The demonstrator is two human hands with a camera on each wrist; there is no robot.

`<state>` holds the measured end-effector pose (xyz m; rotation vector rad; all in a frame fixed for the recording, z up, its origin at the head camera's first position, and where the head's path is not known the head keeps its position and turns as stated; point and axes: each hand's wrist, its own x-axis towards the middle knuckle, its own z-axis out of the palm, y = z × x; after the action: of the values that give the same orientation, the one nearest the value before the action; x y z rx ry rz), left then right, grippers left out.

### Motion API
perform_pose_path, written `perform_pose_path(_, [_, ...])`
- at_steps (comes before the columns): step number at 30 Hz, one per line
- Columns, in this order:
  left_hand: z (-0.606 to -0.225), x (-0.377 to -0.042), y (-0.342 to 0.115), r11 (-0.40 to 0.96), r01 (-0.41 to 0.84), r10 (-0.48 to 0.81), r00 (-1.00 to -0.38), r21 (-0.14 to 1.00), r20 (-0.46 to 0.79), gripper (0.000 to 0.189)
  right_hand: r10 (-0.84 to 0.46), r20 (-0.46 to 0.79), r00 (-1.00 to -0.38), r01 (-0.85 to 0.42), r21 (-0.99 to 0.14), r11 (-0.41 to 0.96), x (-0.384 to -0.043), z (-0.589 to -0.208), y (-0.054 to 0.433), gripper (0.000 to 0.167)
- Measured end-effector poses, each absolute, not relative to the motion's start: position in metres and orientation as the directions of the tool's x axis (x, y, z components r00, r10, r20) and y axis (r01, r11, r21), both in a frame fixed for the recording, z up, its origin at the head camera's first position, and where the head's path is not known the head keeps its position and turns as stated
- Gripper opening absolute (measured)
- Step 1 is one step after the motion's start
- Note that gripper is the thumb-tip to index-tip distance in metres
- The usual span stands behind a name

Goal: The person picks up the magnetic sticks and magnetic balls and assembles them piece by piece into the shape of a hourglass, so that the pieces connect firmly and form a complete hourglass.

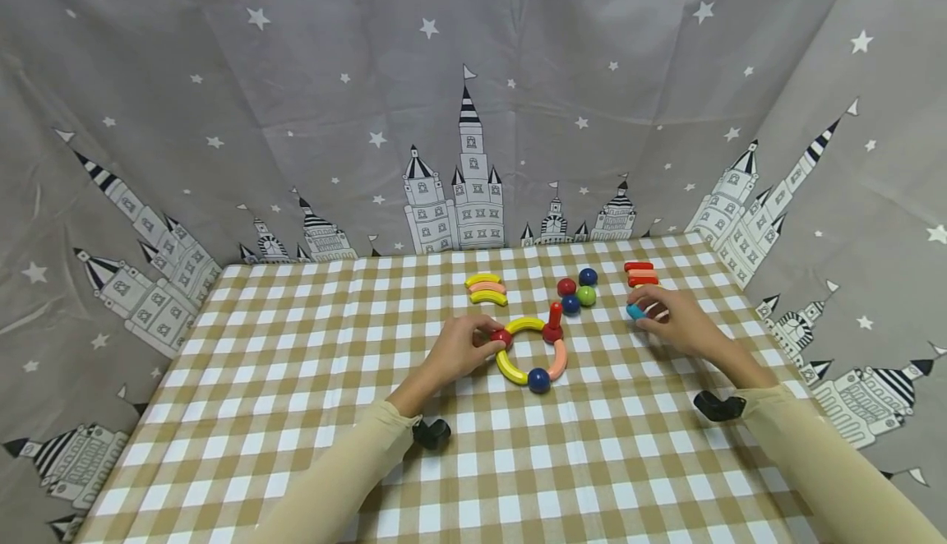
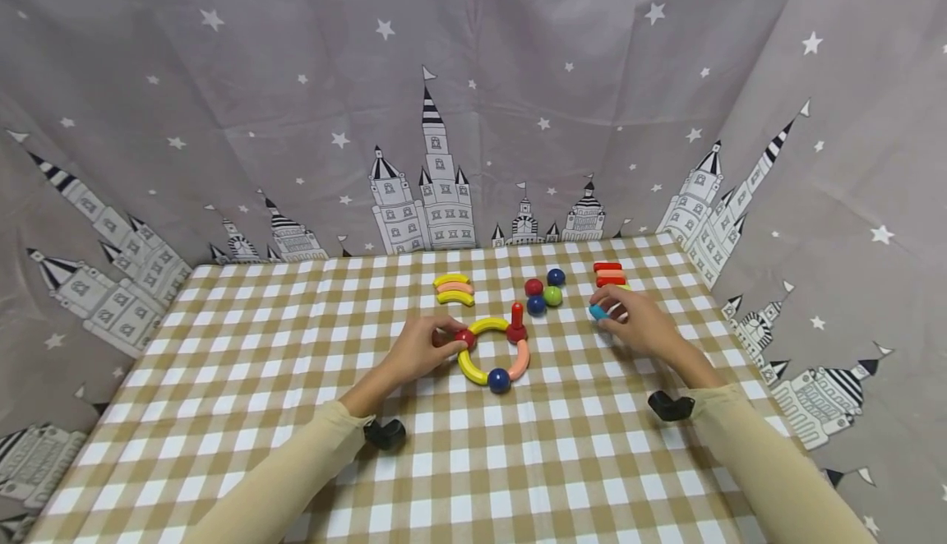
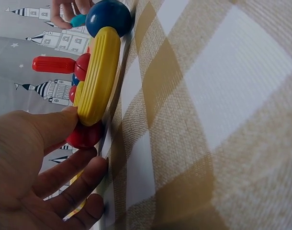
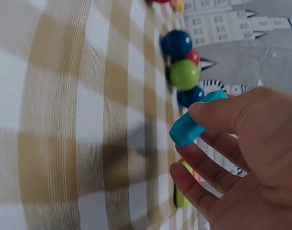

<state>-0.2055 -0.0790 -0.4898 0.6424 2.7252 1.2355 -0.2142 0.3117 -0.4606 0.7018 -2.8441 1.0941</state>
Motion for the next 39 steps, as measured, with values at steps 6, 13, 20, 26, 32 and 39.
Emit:
perform_pose_path(6, [-0.489,-0.205,-0.079,0.581,0.347,0.409,-0.907,0.736,0.104,0.022,-0.379,0.145,-0.914,-0.370,-0.681,0.631,-0.201,-0.452,0.295,0.032])
perform_pose_path(13, [-0.488,-0.204,-0.079,0.573,0.353,0.418,-0.902,0.739,0.107,0.022,-0.365,0.074,-0.928,-0.297,-0.738,0.606,-0.190,-0.446,0.273,0.030])
perform_pose_path(20, [-0.488,-0.204,-0.078,0.565,0.357,0.420,-0.900,0.743,0.114,0.022,-0.389,0.096,-0.916,-0.310,-0.784,0.538,-0.177,-0.445,0.248,0.031])
perform_pose_path(26, [-0.488,-0.203,-0.079,0.570,0.351,0.414,-0.904,0.743,0.110,0.022,-0.418,0.176,-0.891,-0.376,-0.802,0.463,-0.169,-0.452,0.229,0.030])
perform_pose_path(32, [-0.487,-0.203,-0.079,0.572,0.344,0.412,-0.906,0.744,0.101,0.023,-0.422,0.178,-0.889,-0.363,-0.835,0.412,-0.163,-0.454,0.212,0.033])
perform_pose_path(39, [-0.487,-0.204,-0.080,0.584,0.348,0.416,-0.904,0.734,0.097,0.022,-0.440,0.188,-0.878,-0.373,-0.846,0.382,-0.159,-0.457,0.200,0.035])
